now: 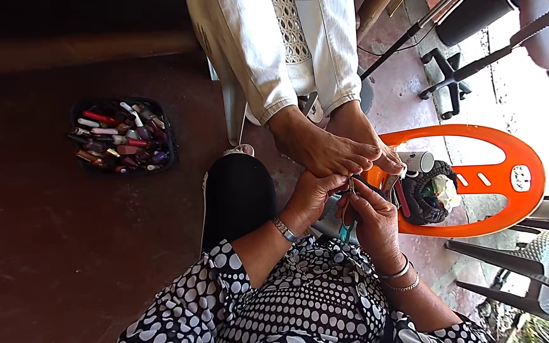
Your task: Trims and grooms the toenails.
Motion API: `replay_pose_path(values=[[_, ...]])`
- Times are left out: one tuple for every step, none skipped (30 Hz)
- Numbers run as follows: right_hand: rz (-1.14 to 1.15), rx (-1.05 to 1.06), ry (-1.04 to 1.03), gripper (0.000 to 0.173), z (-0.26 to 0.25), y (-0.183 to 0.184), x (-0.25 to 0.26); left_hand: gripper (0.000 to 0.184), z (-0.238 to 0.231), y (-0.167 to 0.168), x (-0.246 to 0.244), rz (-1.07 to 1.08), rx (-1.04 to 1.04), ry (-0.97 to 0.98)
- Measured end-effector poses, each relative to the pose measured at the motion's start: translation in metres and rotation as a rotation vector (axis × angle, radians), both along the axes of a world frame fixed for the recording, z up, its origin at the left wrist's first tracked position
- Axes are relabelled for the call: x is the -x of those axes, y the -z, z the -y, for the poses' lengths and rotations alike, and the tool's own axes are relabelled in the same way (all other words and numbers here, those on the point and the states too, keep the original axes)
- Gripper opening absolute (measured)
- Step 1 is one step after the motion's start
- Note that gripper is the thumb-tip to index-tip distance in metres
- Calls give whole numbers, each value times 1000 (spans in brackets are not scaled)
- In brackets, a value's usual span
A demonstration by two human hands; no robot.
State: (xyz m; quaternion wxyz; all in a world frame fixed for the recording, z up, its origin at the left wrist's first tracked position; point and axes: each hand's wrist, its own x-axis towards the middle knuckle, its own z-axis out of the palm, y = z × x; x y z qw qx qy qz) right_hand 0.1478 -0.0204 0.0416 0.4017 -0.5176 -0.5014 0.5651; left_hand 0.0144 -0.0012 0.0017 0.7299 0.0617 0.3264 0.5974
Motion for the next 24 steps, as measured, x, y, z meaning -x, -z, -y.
replay_pose_path(values=[[5, 4, 5, 33, 0, 0, 0, 19, 0, 0, 0, 1, -4, 4], [5, 6, 15, 33, -1, 0, 1, 19, 0, 1, 0, 1, -5, 6], [-7, 5, 25, 32, 0, 1, 1, 19, 0, 1, 0, 1, -5, 6], [-33, -3, 31, 31, 1, 3, 0, 19, 0, 1, 0, 4, -2, 4], [-69, -19, 27, 28, 2, 5, -1, 19, 0, 0, 1, 17, -2, 6], [-94, -44, 14, 26, 4, 7, -2, 19, 1, 0, 3, 42, -4, 14], [-108, -76, -7, 23, 5, 8, -3, 20, 2, 0, 5, 76, -10, 23], [-115, -104, -31, 22, 5, 8, -5, 20, 4, 2, 8, 122, -19, 31], [-116, -119, -48, 21, 5, 8, -6, 19, 6, 3, 10, 172, -29, 36], [-111, -117, -56, 21, 5, 8, -7, 19, 7, 3, 12, 214, -30, 40], [-98, -96, -55, 21, 4, 6, -7, 18, 7, 3, 14, 235, -25, 44], [-71, -62, -50, 21, 3, 3, -6, 18, 8, 2, 16, 236, -17, 47], [-42, -21, -47, 21, 3, 0, -6, 17, 8, 2, 17, 219, -15, 53], [-11, 14, -53, 20, 4, -3, -4, 16, 8, 2, 18, 190, -17, 59], [17, 43, -66, 20, 5, -5, -3, 16, 8, 2, 18, 157, -19, 64], [41, 66, -80, 21, 6, -7, -2, 16, 8, 2, 18, 130, -16, 66], [59, 84, -89, 22, 8, -9, 0, 16, 8, 1, 18, 106, -12, 73], [72, 99, -91, 24, 10, -11, 1, 16, 7, 0, 18, 92, -1, 79], [79, 109, -86, 26, 11, -12, 3, 15, 7, -1, 17, 85, 12, 80], [84, 116, -78, 28, 12, -14, 4, 14, 7, -1, 16, 80, 23, 77], [85, 119, -69, 30, 12, -15, 6, 14, 7, -1, 15, 81, 28, 72], [85, 121, -58, 31, 12, -16, 7, 14, 7, 0, 14, 84, 24, 68], [83, 123, -46, 31, 12, -17, 8, 14, 7, 1, 13, 81, 16, 63], [80, 124, -31, 31, 11, -17, 10, 14, 7, 2, 12, 79, 8, 57]])
